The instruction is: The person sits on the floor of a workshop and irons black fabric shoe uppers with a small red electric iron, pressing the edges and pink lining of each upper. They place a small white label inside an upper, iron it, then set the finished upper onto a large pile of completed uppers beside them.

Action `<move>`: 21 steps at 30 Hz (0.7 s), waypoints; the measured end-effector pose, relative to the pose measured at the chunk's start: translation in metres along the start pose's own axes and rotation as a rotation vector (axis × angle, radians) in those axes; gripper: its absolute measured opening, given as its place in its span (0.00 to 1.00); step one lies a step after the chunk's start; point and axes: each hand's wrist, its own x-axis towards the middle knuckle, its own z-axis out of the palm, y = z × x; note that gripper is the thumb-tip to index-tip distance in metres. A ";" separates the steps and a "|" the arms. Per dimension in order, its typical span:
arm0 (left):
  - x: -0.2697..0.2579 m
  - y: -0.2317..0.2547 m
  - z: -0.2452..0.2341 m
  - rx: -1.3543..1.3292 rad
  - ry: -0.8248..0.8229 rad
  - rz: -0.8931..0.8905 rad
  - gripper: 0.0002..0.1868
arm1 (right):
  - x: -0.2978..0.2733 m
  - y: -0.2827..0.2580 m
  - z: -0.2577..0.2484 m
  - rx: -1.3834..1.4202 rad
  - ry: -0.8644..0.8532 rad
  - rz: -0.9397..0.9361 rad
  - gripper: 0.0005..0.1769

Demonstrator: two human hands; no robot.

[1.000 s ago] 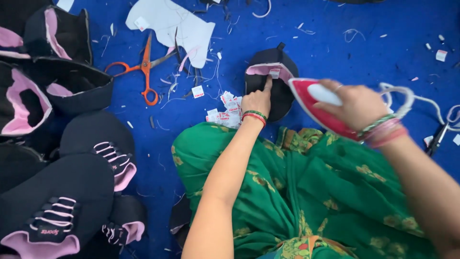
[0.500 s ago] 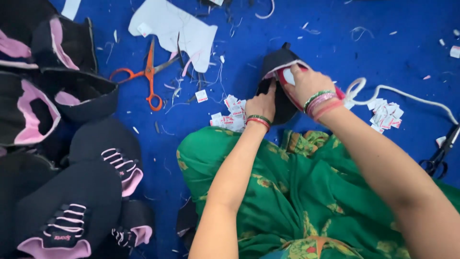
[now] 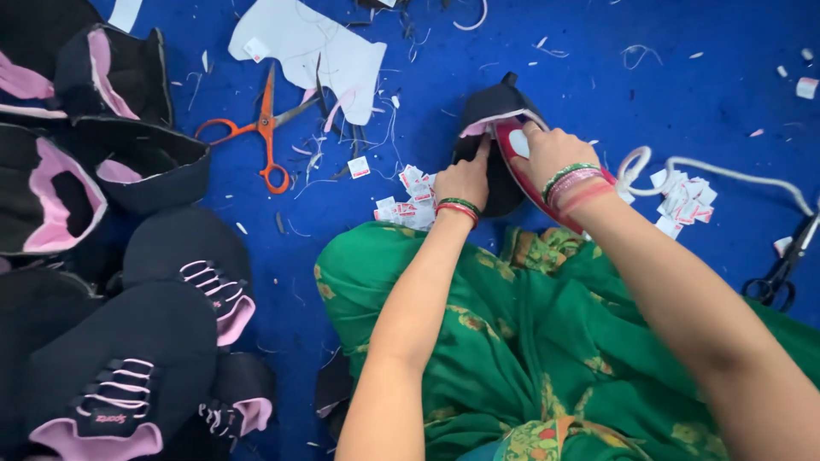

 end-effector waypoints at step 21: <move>-0.001 -0.021 -0.006 -0.495 0.287 0.052 0.36 | 0.001 0.008 -0.031 0.081 -0.084 0.120 0.36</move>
